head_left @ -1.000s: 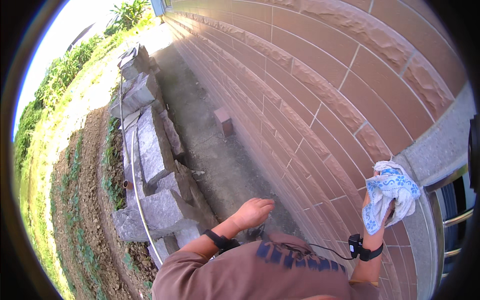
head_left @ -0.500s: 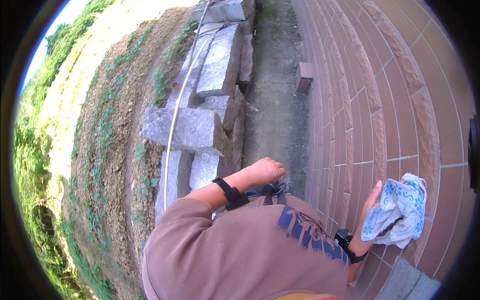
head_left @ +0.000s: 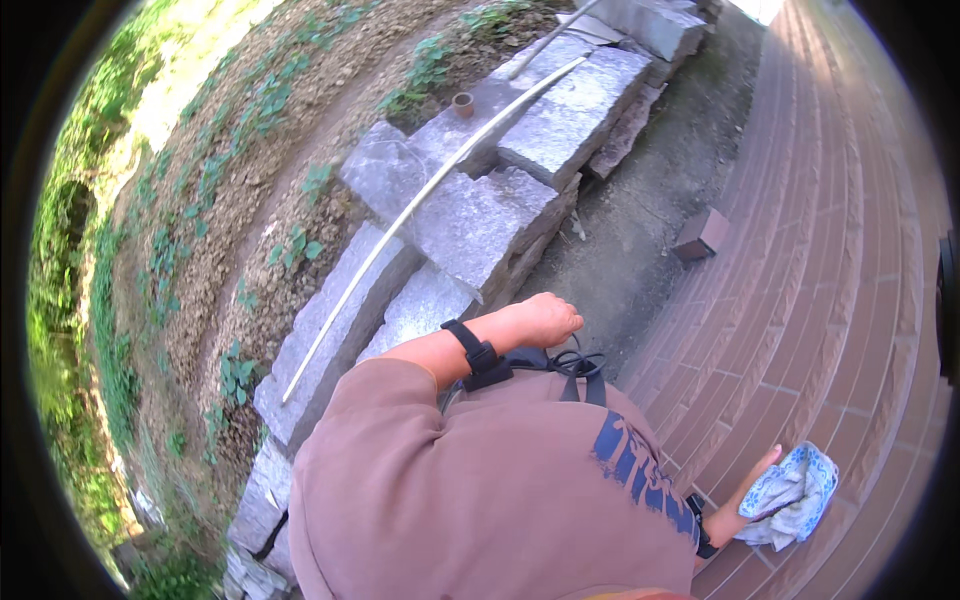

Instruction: Cleaning the exterior window frame and glass with a white cloth.

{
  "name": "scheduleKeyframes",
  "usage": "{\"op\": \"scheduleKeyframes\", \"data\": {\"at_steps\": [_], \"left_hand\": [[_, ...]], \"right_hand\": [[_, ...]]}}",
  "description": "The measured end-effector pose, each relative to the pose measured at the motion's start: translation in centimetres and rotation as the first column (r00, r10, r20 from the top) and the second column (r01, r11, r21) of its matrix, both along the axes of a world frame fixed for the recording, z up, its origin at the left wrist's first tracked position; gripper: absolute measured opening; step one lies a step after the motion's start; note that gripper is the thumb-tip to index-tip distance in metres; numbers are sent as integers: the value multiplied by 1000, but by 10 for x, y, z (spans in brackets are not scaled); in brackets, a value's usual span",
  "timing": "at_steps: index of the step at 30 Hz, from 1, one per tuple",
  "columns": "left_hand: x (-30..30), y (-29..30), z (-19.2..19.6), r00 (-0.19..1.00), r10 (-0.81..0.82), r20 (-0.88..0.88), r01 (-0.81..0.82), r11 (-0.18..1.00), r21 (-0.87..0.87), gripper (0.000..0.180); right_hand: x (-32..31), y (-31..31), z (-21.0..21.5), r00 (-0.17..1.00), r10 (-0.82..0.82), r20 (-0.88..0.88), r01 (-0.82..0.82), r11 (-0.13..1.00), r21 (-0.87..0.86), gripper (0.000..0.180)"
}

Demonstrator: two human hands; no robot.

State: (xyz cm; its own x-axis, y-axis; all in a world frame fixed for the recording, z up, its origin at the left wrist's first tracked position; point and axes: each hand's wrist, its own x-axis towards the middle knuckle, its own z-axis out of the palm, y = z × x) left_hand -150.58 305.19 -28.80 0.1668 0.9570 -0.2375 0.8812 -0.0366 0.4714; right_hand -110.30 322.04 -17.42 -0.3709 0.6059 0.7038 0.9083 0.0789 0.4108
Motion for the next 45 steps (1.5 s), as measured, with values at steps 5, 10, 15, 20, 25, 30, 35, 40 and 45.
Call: {"op": "scheduleKeyframes", "data": {"at_steps": [5,10,15,20,25,30,35,40,45], "left_hand": [[-60,-10,-4,969,240,-52,-240,971,5,15],[-103,-32,-27,903,418,-102,-408,907,106,14],[-126,-60,-42,717,669,-199,-642,744,186,39],[-135,-82,-66,515,846,-139,-857,505,-98,63],[-120,-101,-92,406,914,-30,-896,391,-208,63],[-114,-104,-101,399,917,-20,-908,392,-147,61],[-124,-100,-92,442,896,-53,-864,409,-293,66],[-123,-103,-89,464,884,-55,-849,426,-314,64],[-125,-98,-91,460,885,-79,-847,409,-339,69]], "right_hand": [[-14,50,8,998,49,45,-49,999,3,56],[-31,83,11,994,91,62,-89,995,-36,52],[-55,105,16,984,164,68,-157,982,-103,47],[-95,125,18,954,294,63,-275,937,-218,43],[-141,147,16,880,472,44,-422,823,-380,39],[-185,166,16,781,624,23,-505,653,-564,35],[-212,182,18,696,718,24,-466,476,-746,32],[-232,195,26,633,773,35,-335,314,-889,28],[-244,205,34,589,807,48,-155,171,-973,26]]}}
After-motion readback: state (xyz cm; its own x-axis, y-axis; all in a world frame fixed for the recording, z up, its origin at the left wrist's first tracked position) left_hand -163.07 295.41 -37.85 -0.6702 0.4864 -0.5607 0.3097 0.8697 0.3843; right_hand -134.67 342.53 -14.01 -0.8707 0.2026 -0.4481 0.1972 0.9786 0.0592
